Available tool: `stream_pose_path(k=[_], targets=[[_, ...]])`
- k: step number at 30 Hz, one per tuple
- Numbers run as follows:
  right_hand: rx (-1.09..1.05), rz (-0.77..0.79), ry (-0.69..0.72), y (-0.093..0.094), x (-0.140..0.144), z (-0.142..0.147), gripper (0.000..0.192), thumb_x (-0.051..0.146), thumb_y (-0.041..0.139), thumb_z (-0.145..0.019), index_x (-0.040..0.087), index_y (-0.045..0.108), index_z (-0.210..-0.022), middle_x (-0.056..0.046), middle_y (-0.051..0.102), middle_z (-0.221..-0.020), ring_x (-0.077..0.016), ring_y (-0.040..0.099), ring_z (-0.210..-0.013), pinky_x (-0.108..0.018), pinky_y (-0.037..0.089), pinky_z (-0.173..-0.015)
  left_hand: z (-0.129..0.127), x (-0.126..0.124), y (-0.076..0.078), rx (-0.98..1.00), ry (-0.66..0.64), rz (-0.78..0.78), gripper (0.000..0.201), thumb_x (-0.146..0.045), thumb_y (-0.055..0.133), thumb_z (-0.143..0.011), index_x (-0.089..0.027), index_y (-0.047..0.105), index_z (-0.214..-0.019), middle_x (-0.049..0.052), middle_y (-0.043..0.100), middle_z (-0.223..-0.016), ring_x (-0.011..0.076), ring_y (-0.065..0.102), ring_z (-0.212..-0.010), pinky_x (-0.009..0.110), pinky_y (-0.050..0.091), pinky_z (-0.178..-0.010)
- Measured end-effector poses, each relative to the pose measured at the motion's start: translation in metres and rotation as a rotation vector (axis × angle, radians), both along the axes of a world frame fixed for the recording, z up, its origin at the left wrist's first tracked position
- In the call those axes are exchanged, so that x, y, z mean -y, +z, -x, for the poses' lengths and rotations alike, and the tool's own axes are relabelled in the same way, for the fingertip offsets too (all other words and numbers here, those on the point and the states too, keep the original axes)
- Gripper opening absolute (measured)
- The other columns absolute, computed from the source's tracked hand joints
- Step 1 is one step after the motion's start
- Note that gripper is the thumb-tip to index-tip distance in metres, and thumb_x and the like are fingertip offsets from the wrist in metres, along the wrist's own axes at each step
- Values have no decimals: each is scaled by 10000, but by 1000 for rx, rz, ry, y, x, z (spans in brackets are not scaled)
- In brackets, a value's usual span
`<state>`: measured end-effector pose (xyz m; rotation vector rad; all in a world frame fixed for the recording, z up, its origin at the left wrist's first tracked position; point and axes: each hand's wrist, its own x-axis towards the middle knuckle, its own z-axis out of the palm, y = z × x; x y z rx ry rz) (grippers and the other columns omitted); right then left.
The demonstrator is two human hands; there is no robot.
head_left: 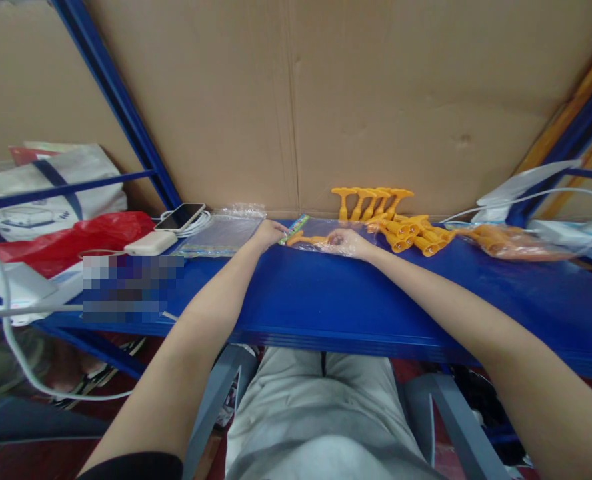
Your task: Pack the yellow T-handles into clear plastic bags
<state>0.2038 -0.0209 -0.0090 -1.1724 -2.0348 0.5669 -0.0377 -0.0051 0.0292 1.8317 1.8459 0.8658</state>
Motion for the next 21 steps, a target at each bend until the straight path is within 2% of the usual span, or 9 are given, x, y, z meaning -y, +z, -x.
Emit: stream_pose_path(k=[3, 6, 13, 16, 21], targets=[[67, -76, 37, 0, 7, -4, 286, 353, 716, -723, 120, 711, -890, -29, 689, -734, -153, 607, -672, -248, 453, -630, 0, -1, -1, 26, -1, -7, 265, -51, 675, -653, -165, 785, -865, 0, 704, -634, 118, 596, -570, 201, 483, -596], [85, -71, 70, 3, 15, -5, 350, 401, 691, -759, 120, 734, -964, -39, 718, -792, -182, 644, -732, -260, 470, -659, -1, 0, -2, 13, 13, -10, 275, -52, 656, -661, -155, 782, -882, 13, 718, -662, 132, 617, -594, 212, 491, -601], [53, -27, 180, 7, 21, -3, 364, 417, 667, -798, 178, 755, -1058, -62, 747, -1036, -261, 688, -962, -346, 525, -843, -1, 0, -4, -278, -43, -201, 266, -119, 648, -698, -157, 778, -926, 71, 758, -970, 219, 680, -952, 238, 503, -822], [63, -47, 195, 4, 18, -6, 362, 386, 639, -824, 161, 748, -1086, -82, 735, -1085, -267, 683, -1002, -359, 519, -882, -5, -1, -7, -377, -136, -270, 289, -127, 579, -764, -169, 765, -982, 62, 741, -1063, 217, 662, -1021, 255, 496, -892], [135, -125, 232, -1, 11, -11, 371, 370, 597, -854, 143, 733, -1112, -96, 731, -1090, -244, 688, -967, -332, 518, -848, -19, -1, -14, -427, -399, -380, 250, -162, 537, -814, -177, 752, -940, 51, 727, -1087, 200, 646, -1065, 289, 470, -991]])
